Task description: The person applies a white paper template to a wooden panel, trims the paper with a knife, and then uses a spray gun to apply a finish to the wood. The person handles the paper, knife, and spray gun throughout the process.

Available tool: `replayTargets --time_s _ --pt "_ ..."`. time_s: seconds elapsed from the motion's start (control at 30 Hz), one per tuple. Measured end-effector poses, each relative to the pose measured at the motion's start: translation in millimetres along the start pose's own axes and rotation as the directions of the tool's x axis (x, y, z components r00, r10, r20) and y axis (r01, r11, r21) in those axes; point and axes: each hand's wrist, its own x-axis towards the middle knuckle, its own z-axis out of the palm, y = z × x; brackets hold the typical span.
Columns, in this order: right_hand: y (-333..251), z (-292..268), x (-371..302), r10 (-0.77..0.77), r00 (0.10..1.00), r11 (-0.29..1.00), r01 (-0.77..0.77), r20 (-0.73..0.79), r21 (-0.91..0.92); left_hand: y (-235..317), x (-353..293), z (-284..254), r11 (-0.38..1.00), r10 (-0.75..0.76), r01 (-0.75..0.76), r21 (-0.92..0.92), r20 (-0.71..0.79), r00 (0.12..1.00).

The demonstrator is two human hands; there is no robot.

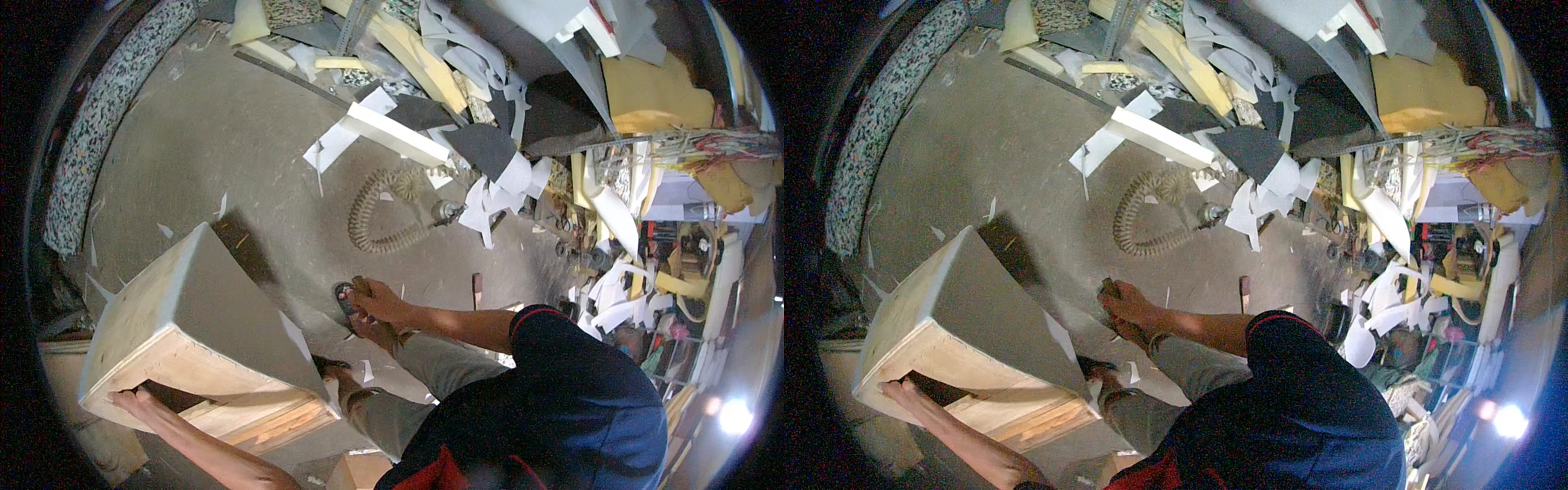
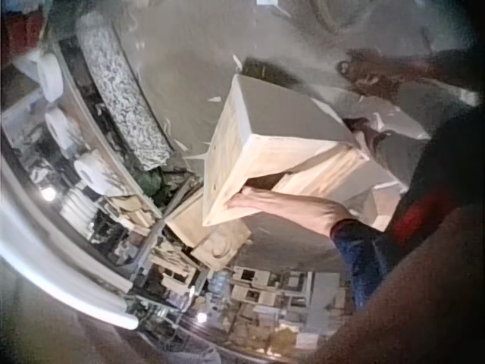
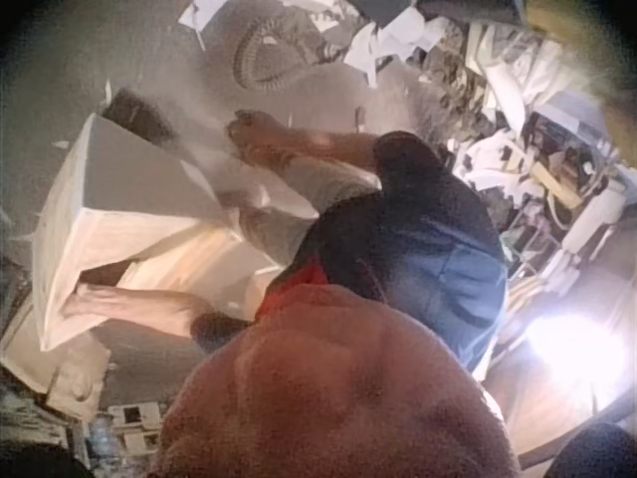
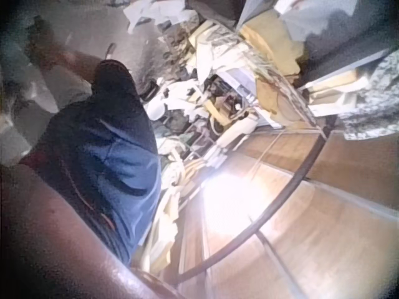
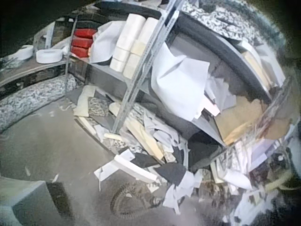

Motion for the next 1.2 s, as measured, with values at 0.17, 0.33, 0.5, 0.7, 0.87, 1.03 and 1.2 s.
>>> replayTargets --time_s 0.17,0.33,0.5,0.7,0.87,1.03,1.2 --pt "-10 -27 17 0.004 0.998 0.992 -0.012 -0.069 -0.125 -16 29 66 0.998 -0.027 0.022 0.054 0.099 0.995" --pt "-7 -39 37 0.104 0.985 0.989 -0.116 -0.137 -0.089 -51 59 144 0.992 -0.069 0.041 0.121 0.234 0.970" --pt "-23 -50 68 0.224 0.962 0.968 -0.238 -0.159 -0.077 -96 90 223 0.970 -0.074 0.030 0.241 0.177 0.982" --pt "-27 -48 78 0.293 0.910 0.953 -0.304 -0.295 0.008 -156 153 333 0.952 -0.301 0.301 0.057 0.367 0.880" --pt "-26 -45 89 0.385 0.874 0.919 -0.393 -0.296 0.035 -241 155 396 0.913 -0.273 0.387 -0.131 0.509 0.816" --pt "-25 -45 80 0.394 0.864 0.913 -0.407 -0.312 0.027 -281 87 466 0.859 -0.498 0.506 0.084 0.374 0.783" --pt "-13 -45 65 0.454 0.809 0.883 -0.463 -0.372 0.072 -291 82 480 0.855 -0.516 0.420 0.305 0.410 0.752"
